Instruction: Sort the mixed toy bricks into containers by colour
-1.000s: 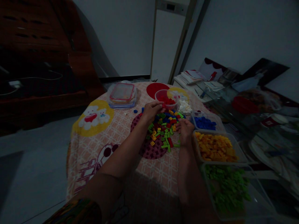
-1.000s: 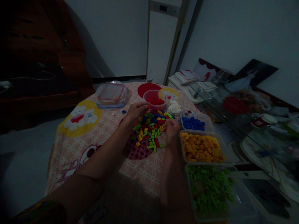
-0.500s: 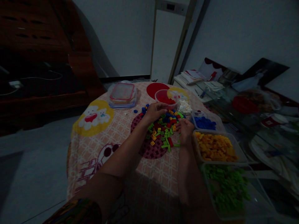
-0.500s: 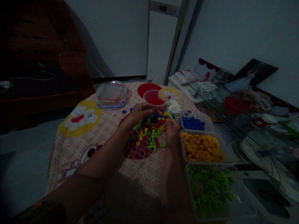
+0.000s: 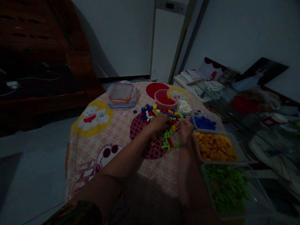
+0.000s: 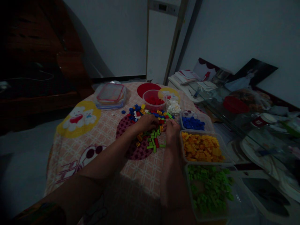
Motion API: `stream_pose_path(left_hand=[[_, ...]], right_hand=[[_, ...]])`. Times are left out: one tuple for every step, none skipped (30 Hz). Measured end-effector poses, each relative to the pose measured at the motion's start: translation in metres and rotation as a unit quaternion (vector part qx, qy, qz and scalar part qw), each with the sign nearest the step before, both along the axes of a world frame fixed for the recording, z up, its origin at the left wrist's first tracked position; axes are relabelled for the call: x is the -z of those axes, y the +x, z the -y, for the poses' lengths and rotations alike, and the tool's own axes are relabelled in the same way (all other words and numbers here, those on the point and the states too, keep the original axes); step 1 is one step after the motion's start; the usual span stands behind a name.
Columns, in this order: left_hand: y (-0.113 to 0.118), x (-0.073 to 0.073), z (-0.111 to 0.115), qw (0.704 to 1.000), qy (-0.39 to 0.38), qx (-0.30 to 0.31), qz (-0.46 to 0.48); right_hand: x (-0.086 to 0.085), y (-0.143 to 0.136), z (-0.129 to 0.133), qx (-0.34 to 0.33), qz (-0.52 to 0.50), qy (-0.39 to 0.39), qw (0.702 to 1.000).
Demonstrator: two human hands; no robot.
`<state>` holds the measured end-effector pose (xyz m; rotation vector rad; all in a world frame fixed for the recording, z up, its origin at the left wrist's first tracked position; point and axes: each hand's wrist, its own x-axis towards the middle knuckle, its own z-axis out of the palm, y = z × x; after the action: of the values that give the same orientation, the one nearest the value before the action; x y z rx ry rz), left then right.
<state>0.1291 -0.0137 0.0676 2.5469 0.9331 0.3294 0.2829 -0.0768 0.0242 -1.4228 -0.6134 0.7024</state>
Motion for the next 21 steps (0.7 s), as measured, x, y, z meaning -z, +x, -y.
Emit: stream_pose_path(left_hand=[[0.0,0.0,0.001,1.0,0.005,-0.001,-0.01],[0.001,0.0,0.002,1.0,0.008,-0.005,-0.018],[0.001,-0.001,0.003,1.0,0.011,-0.01,-0.024],[0.001,-0.001,0.004,0.999,0.014,-0.013,-0.028],[0.001,-0.001,0.004,0.999,0.015,-0.015,-0.031],[0.001,-0.001,0.004,0.999,0.016,-0.015,-0.032],[0.001,-0.001,0.004,0.999,0.016,-0.016,-0.03],[0.001,-0.001,0.004,0.999,0.014,-0.017,-0.026],[0.001,-0.001,0.004,0.999,0.012,-0.019,-0.023],[0.001,-0.001,0.004,1.0,0.009,-0.02,-0.021],[0.001,-0.001,0.004,1.0,0.005,-0.02,-0.019],[0.0,-0.001,0.004,1.0,0.002,-0.018,-0.016],[0.0,0.0,0.003,1.0,-0.001,-0.013,-0.011],[-0.001,0.0,0.002,1.0,-0.006,-0.008,-0.003],[-0.002,0.001,0.001,1.0,-0.013,-0.003,0.008],[-0.002,0.002,-0.001,0.999,-0.024,-0.002,0.025],[-0.003,0.003,-0.002,0.998,-0.042,-0.006,0.049],[-0.003,0.005,-0.004,0.994,-0.068,-0.015,0.08],[-0.004,0.006,-0.006,0.987,-0.104,-0.032,0.118],[-0.004,0.007,-0.008,0.974,-0.147,-0.056,0.165],[-0.005,0.007,-0.01,0.953,-0.194,-0.084,0.217]], right_hand=[[0.0,0.0,0.0,0.0,0.0,0.0,1.0],[0.0,0.0,-0.001,0.001,0.002,-0.002,1.0],[0.001,0.0,-0.001,0.003,0.004,-0.004,1.0],[0.001,0.001,-0.001,0.003,0.006,-0.006,1.0],[0.001,0.001,-0.001,0.004,0.007,-0.008,1.0],[0.002,0.001,-0.001,0.004,0.009,-0.008,1.0],[0.002,0.001,-0.001,0.004,0.011,-0.006,1.0],[0.002,0.001,-0.001,0.003,0.012,-0.005,1.0],[0.002,0.001,-0.001,0.002,0.013,-0.003,1.0],[0.002,0.001,-0.001,0.002,0.014,-0.001,1.0],[0.002,0.001,0.0,0.003,0.014,0.001,1.0],[0.002,0.0,0.0,0.003,0.013,0.001,1.0],[0.001,0.0,0.0,0.002,0.014,0.0,1.0],[0.001,0.0,0.0,0.003,0.015,-0.002,1.0],[0.001,0.0,0.0,0.004,0.015,-0.004,1.0],[0.001,0.0,0.0,0.004,0.016,-0.007,1.0],[0.001,0.0,0.0,0.004,0.015,-0.008,1.0],[0.001,0.0,0.0,0.004,0.014,-0.007,1.0],[0.001,0.0,0.0,0.003,0.013,-0.006,1.0],[0.001,0.0,0.0,0.001,0.012,-0.004,1.0],[0.001,0.0,0.0,-0.001,0.012,-0.003,1.0]])
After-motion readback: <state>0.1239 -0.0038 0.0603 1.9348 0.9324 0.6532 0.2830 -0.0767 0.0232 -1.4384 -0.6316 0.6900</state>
